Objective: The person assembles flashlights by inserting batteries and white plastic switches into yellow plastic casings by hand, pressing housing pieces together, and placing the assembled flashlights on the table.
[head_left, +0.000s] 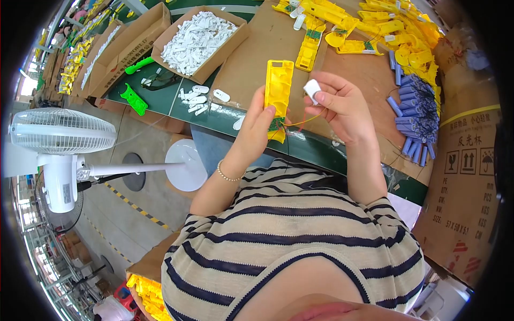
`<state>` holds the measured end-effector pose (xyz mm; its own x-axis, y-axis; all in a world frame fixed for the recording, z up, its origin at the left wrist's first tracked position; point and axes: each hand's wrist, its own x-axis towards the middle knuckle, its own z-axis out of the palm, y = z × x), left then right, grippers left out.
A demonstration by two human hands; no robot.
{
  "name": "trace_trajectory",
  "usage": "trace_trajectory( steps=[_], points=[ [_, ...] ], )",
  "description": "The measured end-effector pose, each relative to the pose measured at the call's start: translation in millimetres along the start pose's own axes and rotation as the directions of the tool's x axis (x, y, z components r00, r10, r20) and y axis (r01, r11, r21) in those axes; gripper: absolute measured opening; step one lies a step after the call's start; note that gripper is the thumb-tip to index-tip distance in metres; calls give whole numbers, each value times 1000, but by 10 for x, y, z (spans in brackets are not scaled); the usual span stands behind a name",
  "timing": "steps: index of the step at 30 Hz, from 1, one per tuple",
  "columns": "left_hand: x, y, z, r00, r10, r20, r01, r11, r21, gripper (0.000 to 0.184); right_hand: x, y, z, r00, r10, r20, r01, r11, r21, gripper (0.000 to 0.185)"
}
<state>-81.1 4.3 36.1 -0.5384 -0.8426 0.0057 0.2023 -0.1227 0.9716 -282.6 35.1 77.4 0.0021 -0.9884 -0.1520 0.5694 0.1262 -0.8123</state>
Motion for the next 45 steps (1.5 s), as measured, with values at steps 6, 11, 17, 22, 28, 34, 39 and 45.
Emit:
trace_trajectory(
  steps=[6, 11, 17, 22, 28, 34, 39, 45],
  points=[
    [1, 33, 63, 933, 351, 83, -318, 693, 647, 47, 80, 162, -50, 992, 112, -53, -102, 982, 157, 15],
    [18, 49, 67, 941, 319, 114, -271, 507, 818, 51, 119, 224, -17, 982, 116, -151, -69, 956, 283, 14],
    [69, -94, 16, 911, 401, 94, -349, 630, 694, 49, 83, 175, 81, 990, -51, -129, 79, 970, 229, 15],
    [-2, -17, 59, 988, 85, 130, -137, 875, 464, 47, 76, 291, 57, 843, -510, -172, 342, 755, -559, 15],
    [-65, -63, 150, 966, 76, 246, -117, 981, 155, 44, 67, 251, -74, 656, -730, 190, 687, 475, -550, 21],
    [-79, -87, 117, 958, 95, 271, -125, 988, 93, 47, 61, 203, -93, 565, -710, 420, 775, 282, -565, 42],
    [-78, -1, 2, 940, 147, 309, -263, 887, 379, 49, 33, 141, -27, 515, -758, 400, 794, 245, -557, 66],
    [-8, 82, -75, 868, 205, 452, -419, 791, 446, 44, 41, 46, -127, 508, -601, 618, 848, 223, -480, 64]
  ],
)
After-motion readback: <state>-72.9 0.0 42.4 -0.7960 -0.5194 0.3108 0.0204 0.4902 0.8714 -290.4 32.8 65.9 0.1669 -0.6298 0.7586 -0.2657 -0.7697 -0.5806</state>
